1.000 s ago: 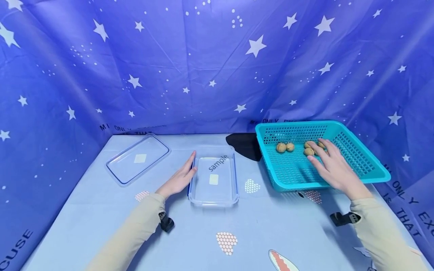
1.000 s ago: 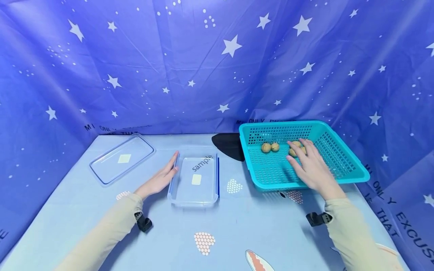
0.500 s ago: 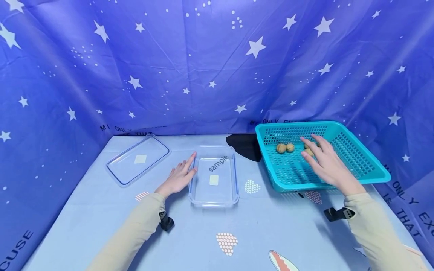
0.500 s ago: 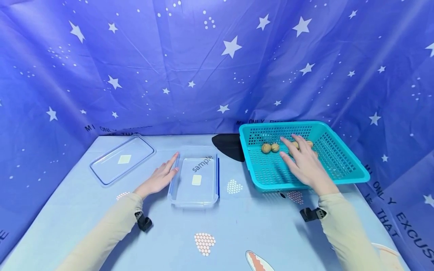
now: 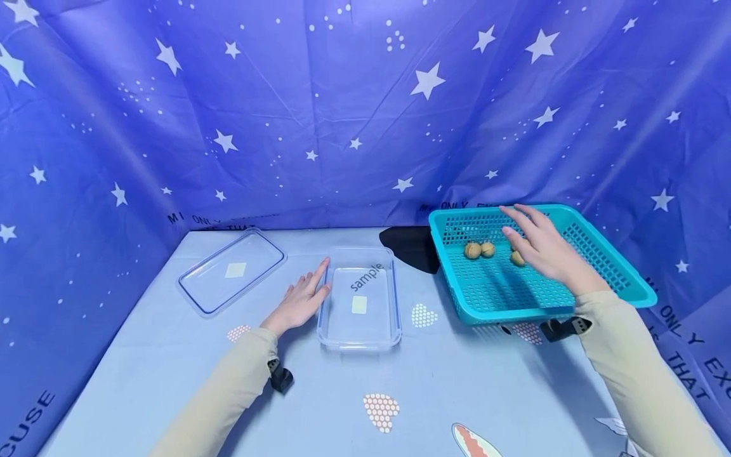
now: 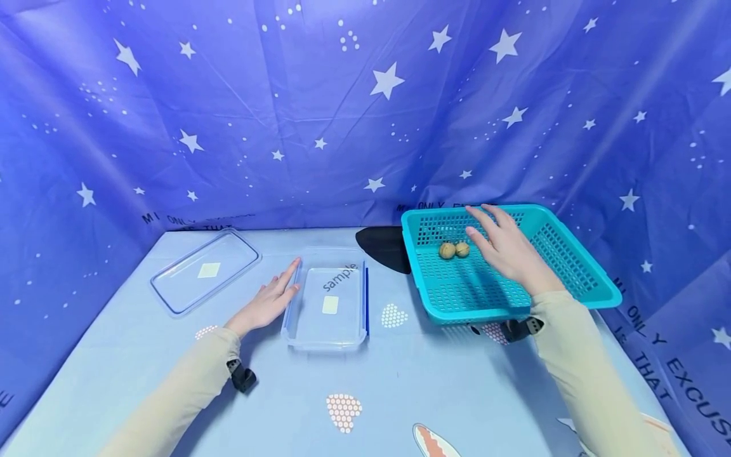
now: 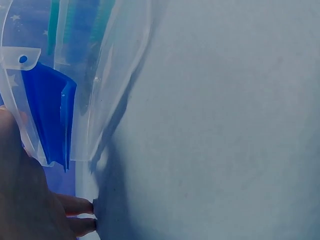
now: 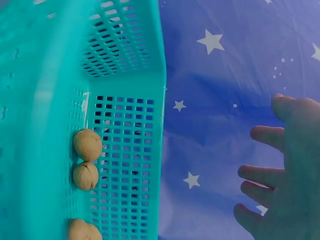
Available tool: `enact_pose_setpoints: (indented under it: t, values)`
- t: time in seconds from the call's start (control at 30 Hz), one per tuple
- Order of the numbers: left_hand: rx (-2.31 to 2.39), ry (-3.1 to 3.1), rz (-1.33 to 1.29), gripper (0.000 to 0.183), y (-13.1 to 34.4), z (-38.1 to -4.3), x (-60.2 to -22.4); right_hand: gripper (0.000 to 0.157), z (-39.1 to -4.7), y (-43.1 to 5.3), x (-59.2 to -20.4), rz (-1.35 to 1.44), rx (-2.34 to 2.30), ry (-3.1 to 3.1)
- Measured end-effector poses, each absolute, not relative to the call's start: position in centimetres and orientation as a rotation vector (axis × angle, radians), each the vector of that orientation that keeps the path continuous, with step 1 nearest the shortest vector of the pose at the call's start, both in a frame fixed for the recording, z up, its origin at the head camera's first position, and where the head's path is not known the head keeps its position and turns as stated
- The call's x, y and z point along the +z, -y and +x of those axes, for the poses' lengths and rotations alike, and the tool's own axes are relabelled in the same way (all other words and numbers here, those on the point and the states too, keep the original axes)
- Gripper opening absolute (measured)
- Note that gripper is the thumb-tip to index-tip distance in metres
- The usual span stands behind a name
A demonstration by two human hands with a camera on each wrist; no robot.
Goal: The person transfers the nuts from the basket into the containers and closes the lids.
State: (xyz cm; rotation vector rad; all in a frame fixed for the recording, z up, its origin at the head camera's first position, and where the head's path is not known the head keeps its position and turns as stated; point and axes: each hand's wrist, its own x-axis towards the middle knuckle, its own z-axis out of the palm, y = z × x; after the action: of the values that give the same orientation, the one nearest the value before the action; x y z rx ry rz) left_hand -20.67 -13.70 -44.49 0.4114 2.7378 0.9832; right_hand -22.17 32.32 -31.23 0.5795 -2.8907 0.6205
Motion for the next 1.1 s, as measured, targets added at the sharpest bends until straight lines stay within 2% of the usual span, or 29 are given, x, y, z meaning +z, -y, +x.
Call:
enact_pose_setpoints:
  t: [0.3,0.63,0.83,1.1]
  values:
    - [0.947,-2.774,0.348,0.058,13.4,-20.6,-44.6,0.061,-25.5,-31.4,-30.8,0.528,0.696,3.040]
    - [0.929,-2.842,0.403,0.059,13.3,-20.9,-44.8,0.058,-28.8,-31.2,-33.4,0.474,1.011,3.089]
    - [0.979,-2.793,0.370,0.061,13.4,-20.7,-44.5,0.052,-29.9,-31.5,-35.5,0.460,1.104,3.165]
    - [0.985,-2.763,0.341,0.064,13.5,-20.8,-44.5,0.053,-30.3,-32.4,-37.3,0.332,1.300,3.216]
